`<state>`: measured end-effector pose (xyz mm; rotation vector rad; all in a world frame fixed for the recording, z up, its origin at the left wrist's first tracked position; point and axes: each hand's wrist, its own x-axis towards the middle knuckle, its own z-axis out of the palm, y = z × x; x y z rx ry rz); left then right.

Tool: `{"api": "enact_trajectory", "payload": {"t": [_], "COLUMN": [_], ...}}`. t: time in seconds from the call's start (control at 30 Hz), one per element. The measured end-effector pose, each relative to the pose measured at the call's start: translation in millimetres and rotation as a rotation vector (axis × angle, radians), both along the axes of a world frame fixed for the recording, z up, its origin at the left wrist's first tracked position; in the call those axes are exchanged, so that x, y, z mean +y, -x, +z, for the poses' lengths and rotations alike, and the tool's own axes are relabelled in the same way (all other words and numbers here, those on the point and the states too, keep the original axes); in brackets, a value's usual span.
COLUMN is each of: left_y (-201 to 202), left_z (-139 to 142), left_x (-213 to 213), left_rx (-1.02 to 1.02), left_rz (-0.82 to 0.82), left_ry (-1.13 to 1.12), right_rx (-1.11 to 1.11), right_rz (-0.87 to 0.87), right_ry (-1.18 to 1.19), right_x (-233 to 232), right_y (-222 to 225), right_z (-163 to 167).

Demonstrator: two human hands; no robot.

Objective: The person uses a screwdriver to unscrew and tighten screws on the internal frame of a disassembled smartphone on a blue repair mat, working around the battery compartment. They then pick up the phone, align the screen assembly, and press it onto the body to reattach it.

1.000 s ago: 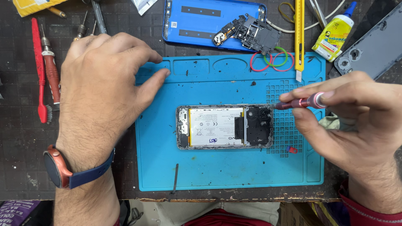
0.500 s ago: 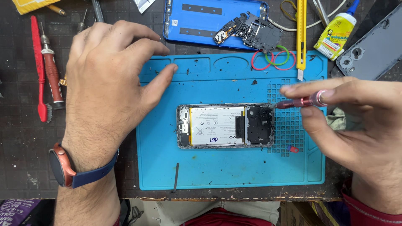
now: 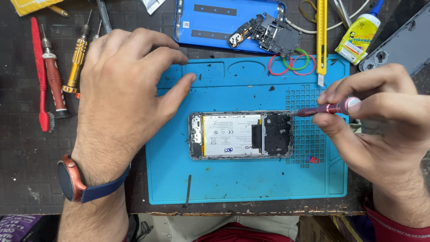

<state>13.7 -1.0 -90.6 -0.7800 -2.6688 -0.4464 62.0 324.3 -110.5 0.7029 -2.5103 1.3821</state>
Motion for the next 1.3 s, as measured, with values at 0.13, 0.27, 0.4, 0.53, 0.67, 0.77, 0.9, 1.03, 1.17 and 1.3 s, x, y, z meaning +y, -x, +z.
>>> {"api": "enact_trajectory", "payload": {"t": [0.13,0.27,0.4,0.53,0.67,0.77,0.9,1.03,1.17,1.3], "left_y": [0.9,-0.5,-2.0,-2.4,-6.7,-9.4,-11.2,-14.6,-18.6,-21.2], "left_z": [-1.0,-1.6,-5.0,-8.8,-14.4,-17.7,-22.6,-25.2,-27.6,-29.6], "left_x": [1.2,5.2,13.6,19.7,28.4,31.4,36.9,43.5,50.9,54.1], "left_rx": [-0.005,-0.029,-0.029,-0.061,-0.069,-0.096,-0.127,-0.207,-0.274,-0.313], "left_rz": [0.000,-0.014,-0.049,-0.069,-0.118,-0.146,-0.198,-0.247,-0.321,-0.344], "left_ry": [-0.014,-0.031,-0.040,-0.053,-0.105,-0.126,-0.188,-0.226,-0.316,-0.346], "right_rx": [-0.102,0.020,0.075,-0.058,-0.079,-0.113,-0.110,-0.092,-0.109,-0.071], "right_rz": [-0.019,0.043,0.055,0.010,-0.004,-0.034,-0.065,-0.089,-0.086,-0.069], "right_ry": [0.108,0.022,-0.075,0.056,0.108,0.137,0.141,0.081,0.088,0.230], "right_x": [-3.8,-7.1,-6.3,-4.3,-1.4,0.3,0.6,0.2,-1.3,-0.9], "right_y": [-6.2,4.5,2.5,-4.7,-8.2,-10.5,-12.6,-13.9,-17.0,-19.4], "right_z": [-0.2,2.3,5.3,-0.3,-6.2,-6.7,-6.5,-6.7,-10.6,-19.2]}}
